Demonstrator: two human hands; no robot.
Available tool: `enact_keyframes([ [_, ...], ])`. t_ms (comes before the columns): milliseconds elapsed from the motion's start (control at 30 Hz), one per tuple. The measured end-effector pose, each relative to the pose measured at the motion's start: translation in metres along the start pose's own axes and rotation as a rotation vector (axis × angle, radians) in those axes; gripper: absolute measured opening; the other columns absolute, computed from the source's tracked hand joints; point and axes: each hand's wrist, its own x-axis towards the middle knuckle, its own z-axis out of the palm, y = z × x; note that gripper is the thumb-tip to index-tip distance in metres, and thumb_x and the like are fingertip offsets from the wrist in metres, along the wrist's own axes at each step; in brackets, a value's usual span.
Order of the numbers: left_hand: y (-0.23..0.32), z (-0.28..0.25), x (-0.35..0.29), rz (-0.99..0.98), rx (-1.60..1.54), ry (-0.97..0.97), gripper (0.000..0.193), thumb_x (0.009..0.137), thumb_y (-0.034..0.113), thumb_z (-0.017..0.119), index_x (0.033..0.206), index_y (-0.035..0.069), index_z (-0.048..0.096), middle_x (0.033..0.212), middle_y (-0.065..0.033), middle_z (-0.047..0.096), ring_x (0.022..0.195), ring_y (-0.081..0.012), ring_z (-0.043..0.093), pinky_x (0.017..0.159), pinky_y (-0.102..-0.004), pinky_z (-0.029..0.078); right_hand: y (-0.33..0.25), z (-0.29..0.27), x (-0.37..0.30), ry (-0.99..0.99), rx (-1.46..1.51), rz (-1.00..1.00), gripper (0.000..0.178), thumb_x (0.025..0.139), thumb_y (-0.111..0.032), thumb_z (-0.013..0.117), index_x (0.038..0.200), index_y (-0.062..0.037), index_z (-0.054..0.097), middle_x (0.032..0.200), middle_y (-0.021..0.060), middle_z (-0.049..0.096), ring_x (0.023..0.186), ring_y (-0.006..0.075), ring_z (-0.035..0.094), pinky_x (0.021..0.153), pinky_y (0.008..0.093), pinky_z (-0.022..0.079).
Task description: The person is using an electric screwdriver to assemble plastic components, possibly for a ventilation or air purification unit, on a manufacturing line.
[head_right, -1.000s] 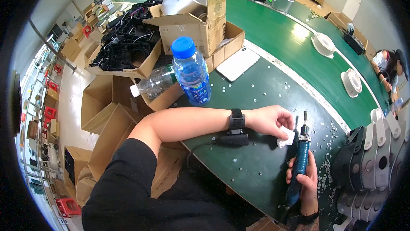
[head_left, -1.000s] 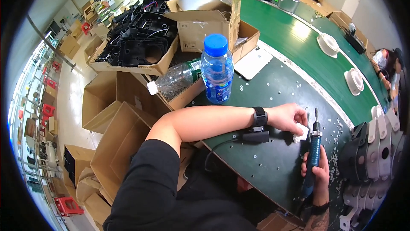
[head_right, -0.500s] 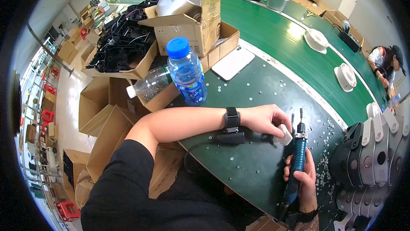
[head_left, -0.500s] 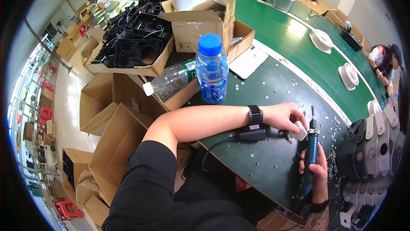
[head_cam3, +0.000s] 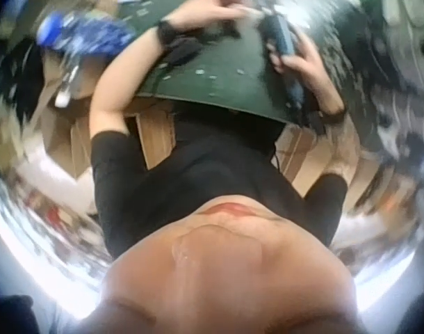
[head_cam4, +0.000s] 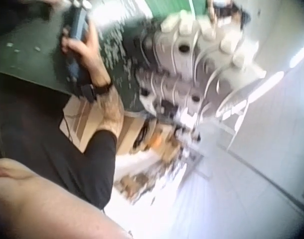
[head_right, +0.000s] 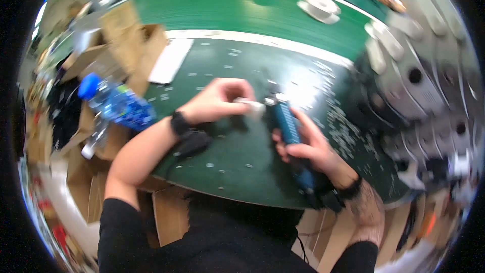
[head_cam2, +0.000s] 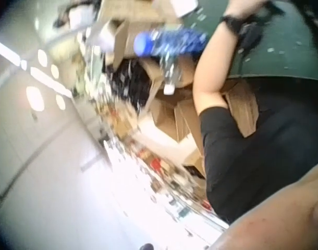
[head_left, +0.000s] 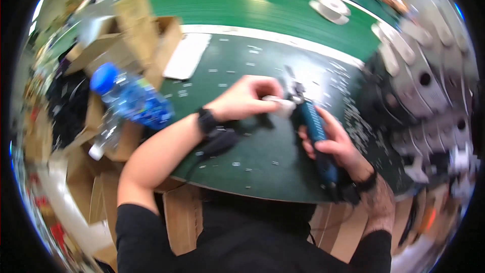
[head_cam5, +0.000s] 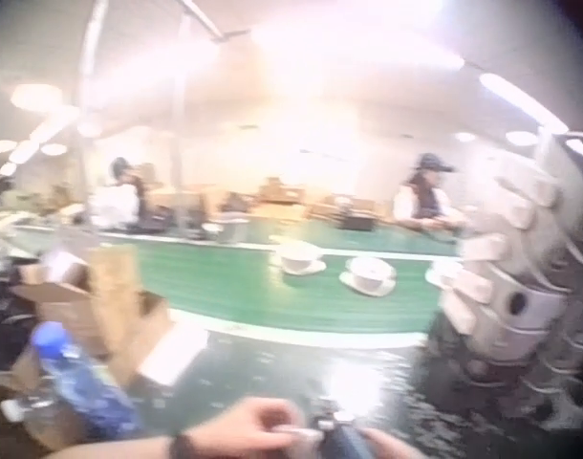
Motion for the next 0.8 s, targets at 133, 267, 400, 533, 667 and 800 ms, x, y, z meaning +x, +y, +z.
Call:
enact_keyframes([
  [133,-0.001,0.002,0.001,0.129,-0.042,0.030,0.010,0.090,0.000,0.068,0.099,0.002,0.068,0.098,-0.0001,0.069,0.092,-0.0077,0.064,0.084,-0.0241,0.052,-0.004,-0.001,0.004,-0.040,-0.023,0.024,0.095,0.088,-0.006,0.072,0.163,-0.0090,0.013,0.121,0.0161,0.058,0.095,0.0202,0.064,0.083,0.0352,0.056],
  [267,-0.005,-0.004,0.003,0.048,-0.047,-0.015,0.016,0.090,-0.001,0.070,0.106,0.000,0.068,0.104,-0.0024,0.070,0.097,-0.0086,0.066,0.086,-0.0238,0.053,-0.004,-0.004,0.000,-0.066,0.007,0.004,0.087,0.091,-0.002,0.068,0.161,-0.0067,0.015,0.119,0.0148,0.058,0.094,0.0182,0.064,0.082,0.0343,0.056],
  [400,0.003,0.014,0.004,-0.018,-0.069,0.082,0.030,0.089,0.001,0.073,0.117,0.002,0.063,0.103,-0.0027,0.070,0.094,-0.0097,0.067,0.082,-0.0251,0.056,-0.006,0.000,-0.005,-0.037,-0.051,0.012,0.091,0.087,-0.003,0.074,0.158,-0.0043,0.018,0.115,0.0116,0.061,0.093,0.0174,0.063,0.082,0.0323,0.055],
  [533,-0.006,0.005,0.003,-0.053,-0.015,0.108,0.030,0.086,0.000,0.076,0.112,0.004,0.061,0.100,-0.0033,0.070,0.093,-0.0091,0.067,0.080,-0.0226,0.055,-0.006,0.000,-0.002,-0.039,-0.003,0.019,0.089,0.085,0.001,0.072,0.157,-0.0027,0.019,0.111,0.0110,0.061,0.089,0.0175,0.064,0.078,0.0318,0.056],
  [667,-0.001,0.003,0.001,-0.098,0.060,0.112,0.021,0.085,-0.001,0.077,0.101,0.003,0.065,0.096,-0.0029,0.070,0.088,-0.0097,0.068,0.079,-0.0241,0.055,-0.002,-0.004,-0.001,-0.033,-0.171,-0.025,0.091,0.088,-0.001,0.071,0.159,-0.0049,0.016,0.116,0.0116,0.060,0.092,0.0160,0.063,0.080,0.0312,0.056],
  [800,-0.007,-0.001,-0.002,0.025,0.045,0.124,0.016,0.085,-0.002,0.075,0.099,0.002,0.067,0.096,-0.0029,0.070,0.088,-0.0109,0.067,0.080,-0.0256,0.054,0.001,-0.004,0.004,-0.071,-0.117,-0.003,0.090,0.088,0.000,0.071,0.159,-0.0041,0.016,0.114,0.0113,0.060,0.089,0.0163,0.063,0.080,0.0318,0.056],
])
